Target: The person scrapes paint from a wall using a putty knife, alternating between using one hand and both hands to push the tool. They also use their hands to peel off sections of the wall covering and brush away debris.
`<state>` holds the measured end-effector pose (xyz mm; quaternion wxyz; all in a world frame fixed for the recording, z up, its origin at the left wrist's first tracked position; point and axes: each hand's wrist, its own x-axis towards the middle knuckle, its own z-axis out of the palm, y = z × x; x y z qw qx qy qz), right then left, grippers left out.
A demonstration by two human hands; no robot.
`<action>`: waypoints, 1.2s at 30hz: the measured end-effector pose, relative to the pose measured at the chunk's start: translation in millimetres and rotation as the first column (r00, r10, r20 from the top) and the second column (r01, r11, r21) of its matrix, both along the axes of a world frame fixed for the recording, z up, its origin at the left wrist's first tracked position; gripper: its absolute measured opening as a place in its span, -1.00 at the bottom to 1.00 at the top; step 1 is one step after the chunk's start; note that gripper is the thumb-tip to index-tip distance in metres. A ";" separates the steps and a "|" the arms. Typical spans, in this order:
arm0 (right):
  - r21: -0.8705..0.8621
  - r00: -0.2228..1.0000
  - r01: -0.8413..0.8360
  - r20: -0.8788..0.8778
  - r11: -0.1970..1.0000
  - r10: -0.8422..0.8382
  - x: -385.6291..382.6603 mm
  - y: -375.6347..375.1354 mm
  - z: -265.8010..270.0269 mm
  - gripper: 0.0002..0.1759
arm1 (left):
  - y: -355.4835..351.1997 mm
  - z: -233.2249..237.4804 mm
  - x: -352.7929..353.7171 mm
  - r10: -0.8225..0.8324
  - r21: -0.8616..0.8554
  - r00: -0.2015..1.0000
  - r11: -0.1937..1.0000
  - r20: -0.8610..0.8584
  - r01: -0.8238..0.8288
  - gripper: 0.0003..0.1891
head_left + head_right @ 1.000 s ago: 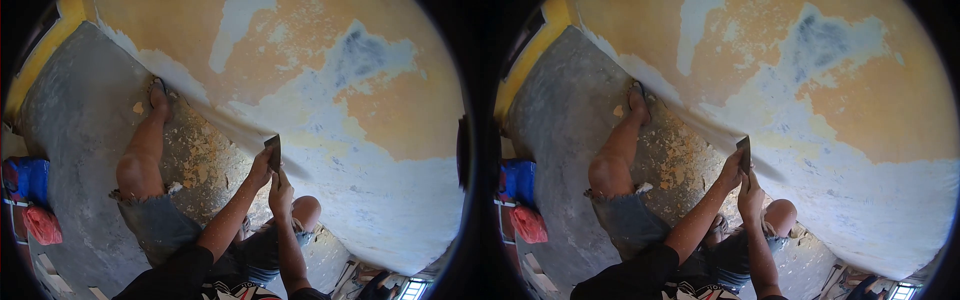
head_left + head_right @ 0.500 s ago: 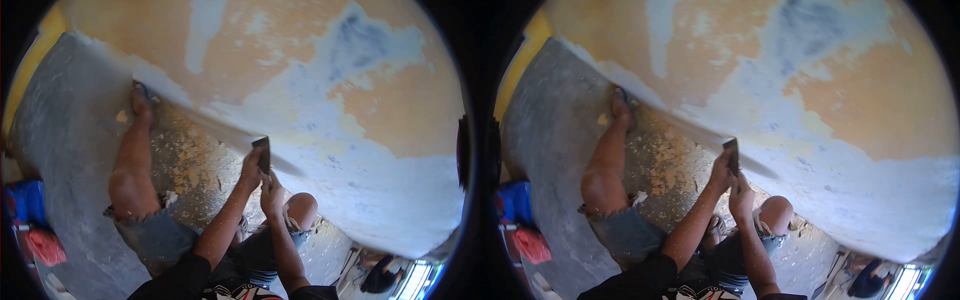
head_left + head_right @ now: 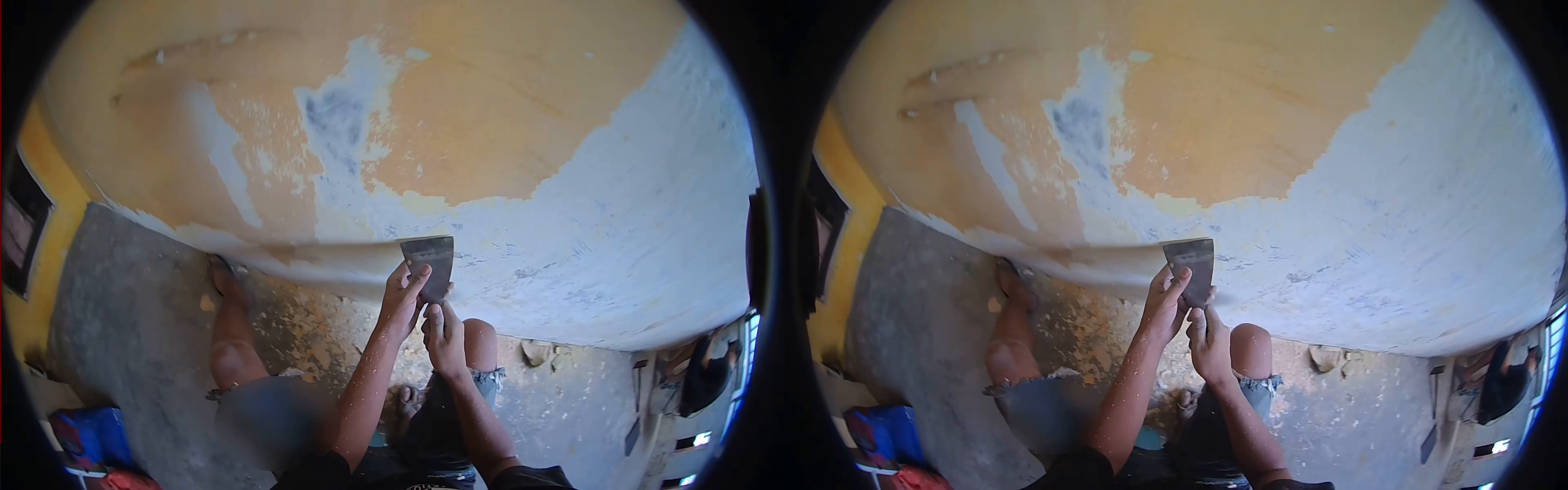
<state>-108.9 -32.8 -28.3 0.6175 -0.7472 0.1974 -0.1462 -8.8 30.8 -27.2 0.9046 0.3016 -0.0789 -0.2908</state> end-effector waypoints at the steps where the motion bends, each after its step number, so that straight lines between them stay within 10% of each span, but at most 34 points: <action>1: 0.021 1.000 0.005 0.022 1.000 -0.005 1.4 0.9 -2.9 -0.69 | 0.8 1.1 1.8 0.036 0.032 0.999 0.999 -0.015 -0.035 -0.69; 12: -0.255 0.995 -0.047 0.070 0.966 0.068 39.2 13.6 27.5 -0.67 | 11.3 37.0 31.1 0.220 0.064 0.973 0.972 0.066 -0.224 -0.77; 36: -0.018 0.995 -0.025 0.094 1.000 0.027 32.5 42.6 42.0 -0.66 | 24.1 39.5 28.7 0.229 0.309 0.961 0.913 0.157 -0.268 -0.74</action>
